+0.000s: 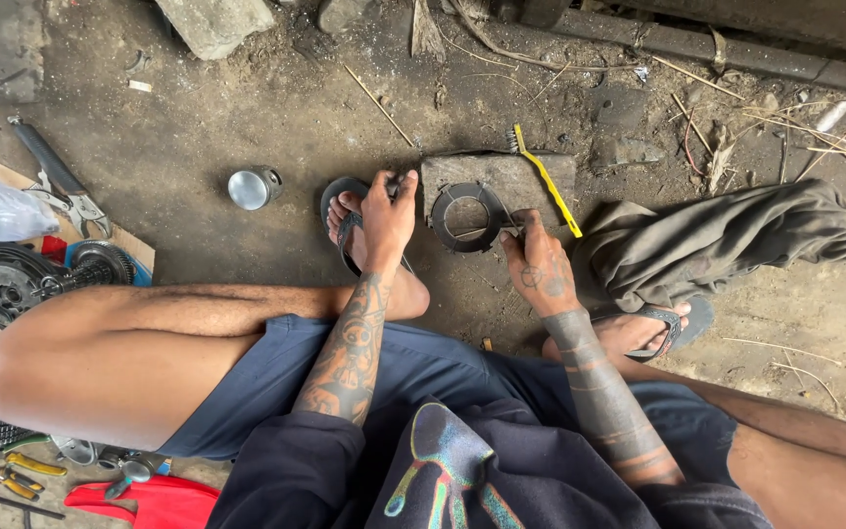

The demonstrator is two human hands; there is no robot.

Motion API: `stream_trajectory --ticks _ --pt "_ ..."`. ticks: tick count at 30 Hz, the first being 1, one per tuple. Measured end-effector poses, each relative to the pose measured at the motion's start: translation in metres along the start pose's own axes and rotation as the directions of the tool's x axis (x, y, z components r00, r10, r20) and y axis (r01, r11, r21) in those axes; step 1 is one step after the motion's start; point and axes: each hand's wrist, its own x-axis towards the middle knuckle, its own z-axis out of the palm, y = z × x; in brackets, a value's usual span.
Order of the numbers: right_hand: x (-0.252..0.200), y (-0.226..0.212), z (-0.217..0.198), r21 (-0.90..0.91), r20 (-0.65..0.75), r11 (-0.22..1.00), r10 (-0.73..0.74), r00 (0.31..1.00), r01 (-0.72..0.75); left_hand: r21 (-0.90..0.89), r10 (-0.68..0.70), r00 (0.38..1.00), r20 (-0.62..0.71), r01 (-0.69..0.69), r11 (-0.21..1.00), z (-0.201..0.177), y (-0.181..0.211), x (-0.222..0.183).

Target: Brushing and cleaning motorcycle clutch plates and housing to remove dirt and debris.

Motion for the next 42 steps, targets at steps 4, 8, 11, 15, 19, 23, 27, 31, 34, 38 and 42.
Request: stream_trajectory --ticks 4,8,11,15,19,23,27,31,34,38,42 --pt "-0.003 -0.005 -0.009 0.016 -0.025 1.0 -0.008 1.0 0.008 0.021 -0.151 0.979 0.138 0.149 0.989 0.006 -0.02 -0.013" --pt "0.004 0.003 -0.001 0.053 -0.058 0.998 -0.01 0.998 0.013 -0.122 -0.312 0.912 0.266 0.353 0.928 0.007 -0.017 -0.038" --pt "0.001 -0.016 -0.006 0.151 -0.167 0.979 -0.109 0.98 0.135 -0.008 -0.211 0.952 0.224 0.218 0.976 -0.001 -0.01 -0.039" --pt "0.014 -0.01 -0.032 0.2 -0.437 0.939 -0.17 0.883 0.28 0.23 -0.147 0.977 0.157 0.109 0.967 -0.005 -0.002 -0.032" --pt "0.065 0.078 -0.037 0.349 -0.519 0.879 -0.106 0.848 0.324 0.318 -0.196 0.961 0.193 0.127 0.939 0.001 -0.009 -0.039" --pt "0.077 0.102 -0.048 0.333 -0.598 0.861 -0.122 0.792 0.384 0.225 -0.194 0.963 0.186 0.151 0.963 0.0 0.003 -0.044" --pt "0.046 0.05 -0.061 0.019 -0.603 0.928 -0.286 0.745 0.372 0.294 -0.178 0.967 0.184 0.119 0.948 -0.001 0.009 -0.046" --pt "0.048 0.035 -0.03 -0.295 -0.416 0.868 -0.492 0.765 0.399 0.319 -0.174 0.968 0.182 0.11 0.941 -0.006 0.024 -0.052" --pt "0.041 0.014 -0.011 -0.497 -0.334 0.801 -0.531 0.779 0.334 0.303 -0.13 0.98 0.152 0.079 0.95 -0.011 0.031 -0.055" --pt "0.049 0.016 -0.008 -0.395 -0.39 0.843 -0.515 0.764 0.366 0.226 -0.05 0.986 0.157 0.014 0.974 -0.007 0.017 -0.046" --pt "0.029 0.004 -0.06 0.135 -0.577 0.928 -0.212 0.789 0.348 0.179 0.047 0.987 0.152 -0.074 0.981 -0.002 0.007 -0.039"
